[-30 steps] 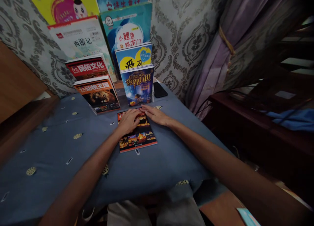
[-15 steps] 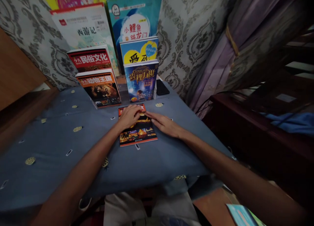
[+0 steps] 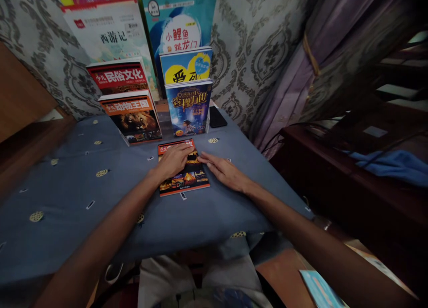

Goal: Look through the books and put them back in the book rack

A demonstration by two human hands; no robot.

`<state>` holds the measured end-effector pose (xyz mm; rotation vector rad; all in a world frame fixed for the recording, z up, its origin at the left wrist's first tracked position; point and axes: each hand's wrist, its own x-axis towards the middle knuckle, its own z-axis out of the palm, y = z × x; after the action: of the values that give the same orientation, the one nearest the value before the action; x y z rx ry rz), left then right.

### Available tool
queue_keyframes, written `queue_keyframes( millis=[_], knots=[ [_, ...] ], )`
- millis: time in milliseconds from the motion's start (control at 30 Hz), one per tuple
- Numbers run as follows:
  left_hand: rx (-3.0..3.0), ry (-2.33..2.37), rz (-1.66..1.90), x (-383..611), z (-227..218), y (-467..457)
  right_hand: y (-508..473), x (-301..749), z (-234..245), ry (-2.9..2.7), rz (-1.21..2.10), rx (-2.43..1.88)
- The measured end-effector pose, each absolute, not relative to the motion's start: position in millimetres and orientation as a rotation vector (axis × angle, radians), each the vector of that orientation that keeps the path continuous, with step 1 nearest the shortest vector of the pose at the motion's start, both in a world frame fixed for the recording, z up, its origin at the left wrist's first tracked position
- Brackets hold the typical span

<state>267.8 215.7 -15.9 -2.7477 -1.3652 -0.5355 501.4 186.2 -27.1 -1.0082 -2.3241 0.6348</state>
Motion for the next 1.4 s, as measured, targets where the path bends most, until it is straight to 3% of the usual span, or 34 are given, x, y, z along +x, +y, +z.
queue_keyframes(
  millis=[967,1400],
  knots=[
    [-3.091,-1.106,-0.39,270.9,-4.9,101.7,186.8,498.3,-27.3,-2.276,0.723,-0.969],
    [-2.808,-1.251,-0.631,211.3,-7.2,58.8,184.7,497.2,-24.9,-2.285,0.733,-0.992]
  ],
)
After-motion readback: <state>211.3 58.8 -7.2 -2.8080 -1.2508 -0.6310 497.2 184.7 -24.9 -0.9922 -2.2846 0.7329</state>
